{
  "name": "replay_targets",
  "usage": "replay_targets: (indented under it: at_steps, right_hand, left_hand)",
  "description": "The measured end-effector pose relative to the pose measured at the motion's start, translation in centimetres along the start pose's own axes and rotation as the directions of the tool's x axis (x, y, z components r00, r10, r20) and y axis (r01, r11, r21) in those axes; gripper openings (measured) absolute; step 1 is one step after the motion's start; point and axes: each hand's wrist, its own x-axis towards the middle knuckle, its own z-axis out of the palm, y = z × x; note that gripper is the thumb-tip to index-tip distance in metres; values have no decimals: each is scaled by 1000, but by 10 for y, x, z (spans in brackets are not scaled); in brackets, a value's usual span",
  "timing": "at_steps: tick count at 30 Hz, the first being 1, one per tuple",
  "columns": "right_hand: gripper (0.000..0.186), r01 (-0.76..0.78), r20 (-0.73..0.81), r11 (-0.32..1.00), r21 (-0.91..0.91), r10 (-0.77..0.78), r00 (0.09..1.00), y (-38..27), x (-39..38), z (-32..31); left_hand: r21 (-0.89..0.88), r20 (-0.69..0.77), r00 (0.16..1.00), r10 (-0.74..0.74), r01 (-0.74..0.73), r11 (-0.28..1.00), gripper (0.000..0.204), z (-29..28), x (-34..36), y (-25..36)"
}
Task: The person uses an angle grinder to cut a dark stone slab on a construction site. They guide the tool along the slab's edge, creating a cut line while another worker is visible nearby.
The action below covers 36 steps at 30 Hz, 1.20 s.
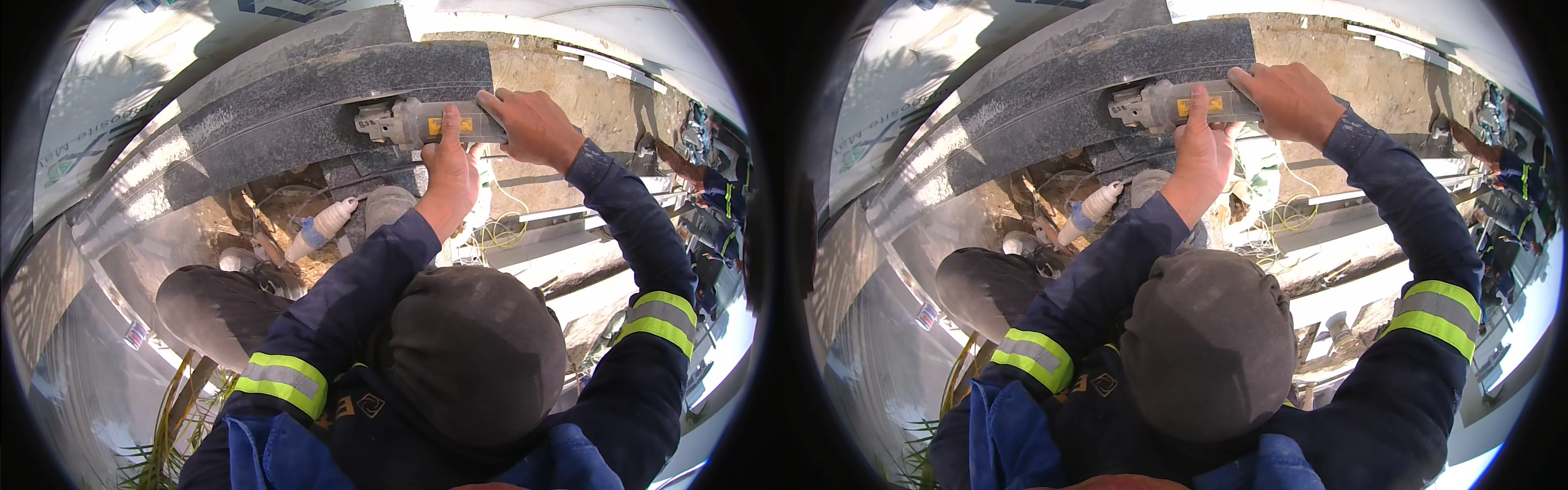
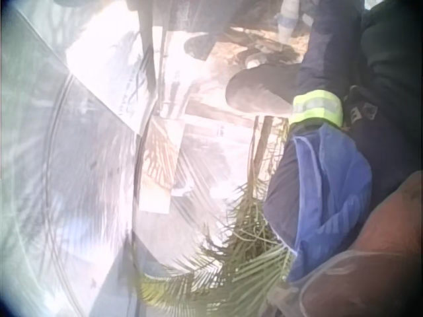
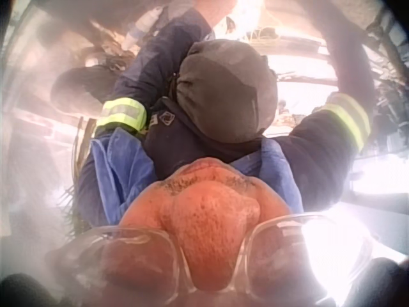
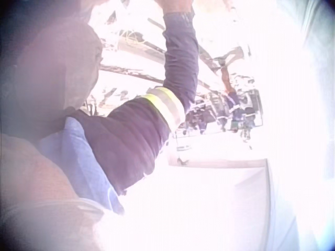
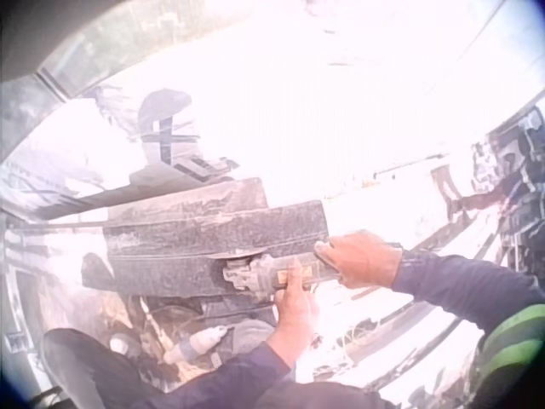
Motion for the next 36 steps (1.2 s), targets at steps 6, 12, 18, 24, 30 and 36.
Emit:
replay_targets:
  at_steps: [6,12,18,24,30,36]
  right_hand:
    - [67,-27,-12,1000,-7,27,1000,10,-16,-9]
    - [68,1,-20,1000,17,-1,1000,8,-1,4]
    - [69,55,-73,998,38,-52,996,4,18,21]
    - [70,-7,28,1000,-9,7,1000,3,5,1]
    - [71,-6,-17,999,-40,5,1000,18,-14,-6]
    - [70,14,9,1000,6,-14,1000,11,5,5]
  left_hand:
    - [-27,38,999,-35,36,999,63,7,-2,-17]
    - [-24,-6,1000,5,-5,1000,62,-1,8,-13]
    - [-5,-14,1000,25,-25,1000,62,-17,18,0]
    - [-34,17,1000,-15,15,999,64,-8,12,-7]
    - [-46,30,999,-39,40,998,67,8,6,-24]
    - [3,-20,999,41,-41,999,64,0,10,-12]
